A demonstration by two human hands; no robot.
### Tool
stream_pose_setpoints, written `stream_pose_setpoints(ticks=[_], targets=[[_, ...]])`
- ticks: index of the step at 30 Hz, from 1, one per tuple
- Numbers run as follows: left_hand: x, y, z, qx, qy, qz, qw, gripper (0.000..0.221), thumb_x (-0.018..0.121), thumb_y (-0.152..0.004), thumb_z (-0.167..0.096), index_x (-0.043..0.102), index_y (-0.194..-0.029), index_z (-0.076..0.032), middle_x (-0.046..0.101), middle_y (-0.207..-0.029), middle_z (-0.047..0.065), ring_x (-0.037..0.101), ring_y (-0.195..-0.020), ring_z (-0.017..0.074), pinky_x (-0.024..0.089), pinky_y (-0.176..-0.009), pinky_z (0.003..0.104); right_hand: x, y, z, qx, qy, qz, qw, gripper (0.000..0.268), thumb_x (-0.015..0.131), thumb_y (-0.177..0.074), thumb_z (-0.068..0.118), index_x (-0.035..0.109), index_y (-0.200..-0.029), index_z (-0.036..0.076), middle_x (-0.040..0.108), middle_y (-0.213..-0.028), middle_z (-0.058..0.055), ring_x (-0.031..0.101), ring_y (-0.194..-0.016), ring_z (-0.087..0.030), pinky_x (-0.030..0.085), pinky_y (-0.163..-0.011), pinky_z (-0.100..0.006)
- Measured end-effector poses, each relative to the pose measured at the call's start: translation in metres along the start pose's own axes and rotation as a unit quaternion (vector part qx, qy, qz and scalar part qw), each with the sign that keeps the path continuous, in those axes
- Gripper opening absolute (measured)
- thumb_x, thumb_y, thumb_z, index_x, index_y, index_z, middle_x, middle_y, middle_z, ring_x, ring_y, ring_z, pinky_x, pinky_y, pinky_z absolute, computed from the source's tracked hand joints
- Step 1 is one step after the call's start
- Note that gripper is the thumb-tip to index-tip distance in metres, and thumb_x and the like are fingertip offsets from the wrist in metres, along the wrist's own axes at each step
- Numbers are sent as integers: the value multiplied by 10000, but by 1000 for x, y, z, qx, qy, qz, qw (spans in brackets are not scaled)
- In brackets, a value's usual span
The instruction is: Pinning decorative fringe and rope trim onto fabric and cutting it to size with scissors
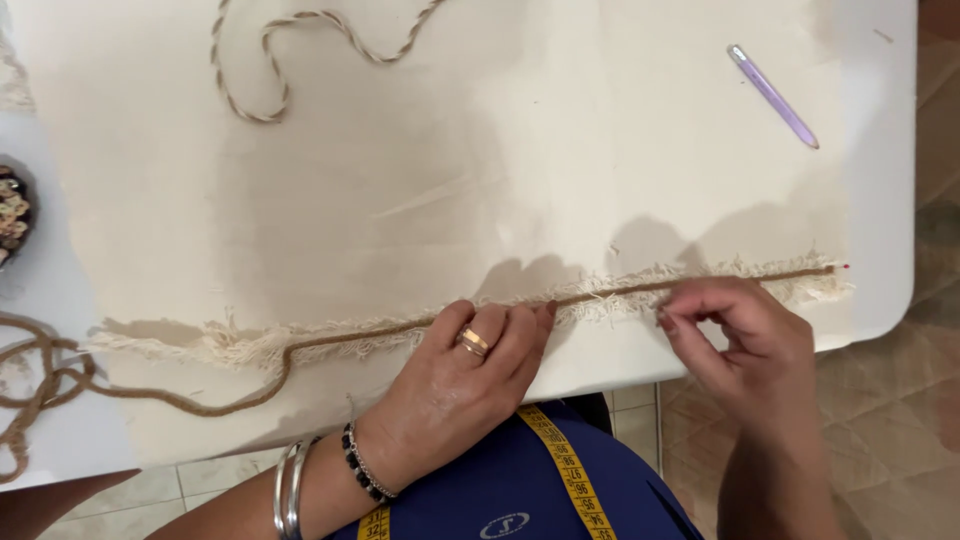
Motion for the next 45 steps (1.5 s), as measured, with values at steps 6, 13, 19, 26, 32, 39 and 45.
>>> stream_pose_setpoints(ticks=[6,13,19,26,32,39,45], targets=[[2,2,0,0,-13,19,1000,133,661,-1033,-55,718,-1145,-13,563,-1015,59,507,-840,187,482,-753,326,0,21,-16,3,40,79,996,187,743,-850,-21,732,-995,96,751,-956,-35,717,-864,-122,596,-775,-219],[-1,-1,0,-5,-9,-2,1000,67,702,-1046,-94,714,-1028,-31,581,-983,37,528,-836,165,483,-738,322,-9,41,-26,-41,190,98,976,319,774,-864,32,722,-1154,153,730,-1132,-46,722,-1000,-137,594,-795,-237],[-5,0,-1,-14,-16,0,1000,34,692,-1026,-46,707,-1034,-17,581,-969,54,515,-824,177,474,-732,325,-8,20,-5,-54,219,47,973,224,751,-892,4,726,-1085,115,724,-1059,-67,698,-961,-200,585,-750,-301],[-5,5,-3,-17,-4,-3,1000,110,640,-1038,-24,715,-1107,16,609,-1026,87,555,-838,195,519,-768,333,37,-14,14,-186,163,80,966,206,749,-907,-26,699,-1097,36,672,-1073,-131,689,-953,-233,608,-837,-325],[-2,10,-6,-25,-9,-5,1000,126,626,-1042,-32,721,-1110,14,614,-1048,90,573,-872,200,529,-791,330,49,-18,10,-192,157,88,965,247,747,-915,-46,670,-1131,47,661,-1063,-130,688,-967,-237,601,-835,-346],[1,14,-5,-23,-3,24,999,214,573,-1039,-31,710,-1195,21,608,-1110,93,575,-923,220,528,-838,346,45,-20,10,-174,129,98,971,208,735,-912,-50,681,-1097,29,664,-1054,-132,685,-938,-231,584,-832,-330],[3,15,-4,-19,-4,17,1000,202,592,-1030,-20,707,-1194,9,618,-1107,91,585,-937,218,533,-838,340,36,-17,1,-160,154,97,970,217,734,-921,-45,696,-1112,50,660,-1067,-121,680,-962,-239,586,-862,-347]])
Point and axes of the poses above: each hand's wrist, its own y-axis away from the middle knuckle, its own x-axis out of the palm, z = x × y, the point moved 2 cm from there along -y, towards the middle knuckle
